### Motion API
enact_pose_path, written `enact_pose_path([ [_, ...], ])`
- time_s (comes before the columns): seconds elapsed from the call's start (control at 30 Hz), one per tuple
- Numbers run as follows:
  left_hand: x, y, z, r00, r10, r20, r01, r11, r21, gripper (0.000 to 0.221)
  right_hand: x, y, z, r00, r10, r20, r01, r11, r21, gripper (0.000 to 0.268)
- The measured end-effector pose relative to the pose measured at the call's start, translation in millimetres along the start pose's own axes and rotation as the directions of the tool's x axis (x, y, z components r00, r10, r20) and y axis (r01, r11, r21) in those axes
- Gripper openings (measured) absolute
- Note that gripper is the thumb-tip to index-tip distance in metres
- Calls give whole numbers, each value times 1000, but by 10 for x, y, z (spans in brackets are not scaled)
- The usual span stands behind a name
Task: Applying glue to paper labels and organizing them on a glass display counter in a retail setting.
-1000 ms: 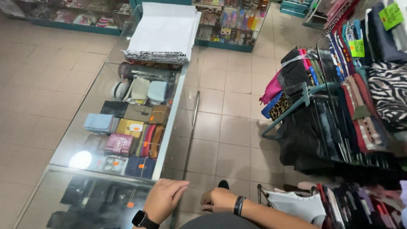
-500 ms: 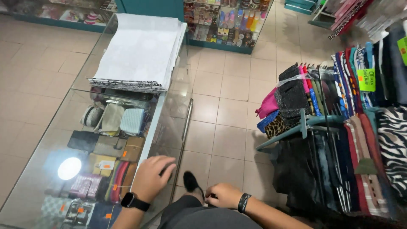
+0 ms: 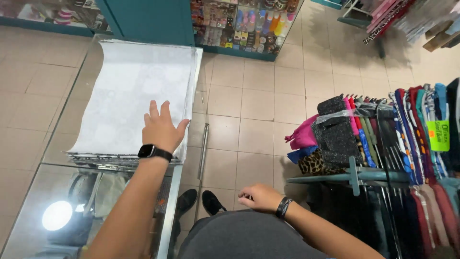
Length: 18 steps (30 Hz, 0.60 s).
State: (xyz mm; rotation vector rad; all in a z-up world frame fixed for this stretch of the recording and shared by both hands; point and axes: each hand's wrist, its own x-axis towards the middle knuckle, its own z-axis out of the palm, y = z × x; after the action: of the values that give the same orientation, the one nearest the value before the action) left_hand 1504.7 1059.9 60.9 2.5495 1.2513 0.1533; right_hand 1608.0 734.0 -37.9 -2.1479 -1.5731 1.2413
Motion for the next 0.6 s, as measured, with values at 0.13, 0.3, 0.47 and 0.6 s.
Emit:
enact_pose_path([
  [0.13, 451, 91, 88, 983, -84, 164, 57, 985, 163, 88, 370, -339, -547, 1000, 1, 18, -2, 998, 60, 35],
  [0.3, 547, 251, 228, 946, -206, 250, 124, 944, 306, 94, 825, -309, -1080, 994, -61, 87, 49, 991, 126, 34],
  [0.47, 681, 255, 159, 910, -240, 339, 139, 945, 297, 93, 1492, -277, -1793, 983, -144, 117, 127, 981, 143, 32],
  [0.6, 798, 313, 107, 892, -267, 365, 163, 942, 292, 93, 2073, -195, -2270, 954, -271, 124, 245, 950, 195, 30],
])
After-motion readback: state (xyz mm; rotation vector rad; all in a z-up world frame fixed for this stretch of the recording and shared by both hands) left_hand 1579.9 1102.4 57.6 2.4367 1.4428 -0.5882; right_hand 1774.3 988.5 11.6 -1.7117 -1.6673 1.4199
